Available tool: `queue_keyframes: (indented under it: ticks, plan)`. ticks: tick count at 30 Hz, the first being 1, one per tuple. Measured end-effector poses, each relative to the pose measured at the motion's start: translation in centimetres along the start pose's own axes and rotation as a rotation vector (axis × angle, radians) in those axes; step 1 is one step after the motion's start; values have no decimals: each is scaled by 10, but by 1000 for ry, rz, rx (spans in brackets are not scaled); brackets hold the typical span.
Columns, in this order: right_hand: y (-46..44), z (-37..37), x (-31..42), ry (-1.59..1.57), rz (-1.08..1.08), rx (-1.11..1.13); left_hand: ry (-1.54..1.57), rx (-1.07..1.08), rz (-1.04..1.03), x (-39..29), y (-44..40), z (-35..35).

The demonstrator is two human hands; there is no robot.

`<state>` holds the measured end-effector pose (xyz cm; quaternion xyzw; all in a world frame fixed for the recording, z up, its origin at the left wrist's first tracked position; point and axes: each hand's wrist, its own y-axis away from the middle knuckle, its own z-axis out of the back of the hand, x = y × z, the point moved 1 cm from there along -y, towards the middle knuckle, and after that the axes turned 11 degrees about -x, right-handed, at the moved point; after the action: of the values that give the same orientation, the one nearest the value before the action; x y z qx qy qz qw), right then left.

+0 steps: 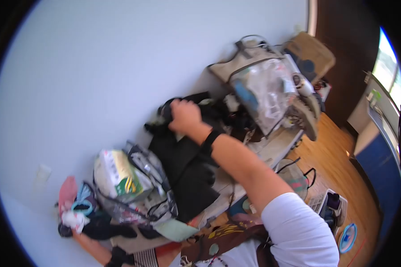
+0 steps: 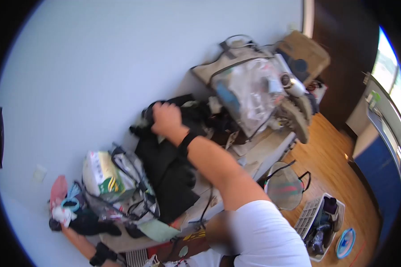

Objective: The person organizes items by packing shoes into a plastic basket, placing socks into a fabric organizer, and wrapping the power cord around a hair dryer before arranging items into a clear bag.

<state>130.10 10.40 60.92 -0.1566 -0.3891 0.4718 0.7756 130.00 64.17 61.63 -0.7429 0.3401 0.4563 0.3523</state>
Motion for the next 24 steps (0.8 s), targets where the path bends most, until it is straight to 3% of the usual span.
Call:
queue_keyframes:
  ticks: [2,4,6,8,10,16,18,20,24]
  plan:
    - [-17,2,-23,-141,-79,-63,13,-11,-25,-4,2,6]
    - [-30,17,-53,-367,-176,-260,21,-19,-50,-10,5,12]
    - [-40,64,-77,-636,-343,-157,24,-37,-66,-14,5,17]
    - [-41,102,-102,-833,-316,-287,27,-50,-83,-15,5,18]
    - [-29,149,-104,-1015,-318,-190,26,-62,-96,-17,5,21]
    - [22,182,-101,-595,-207,-102,22,-71,-93,-11,5,31]
    - [33,171,-95,-370,-210,133,23,-66,-89,-7,4,30]
    - [38,146,-92,-49,87,130,29,-57,-76,-5,2,35]
    - [32,100,-77,-153,-61,88,29,-47,-67,2,2,41]
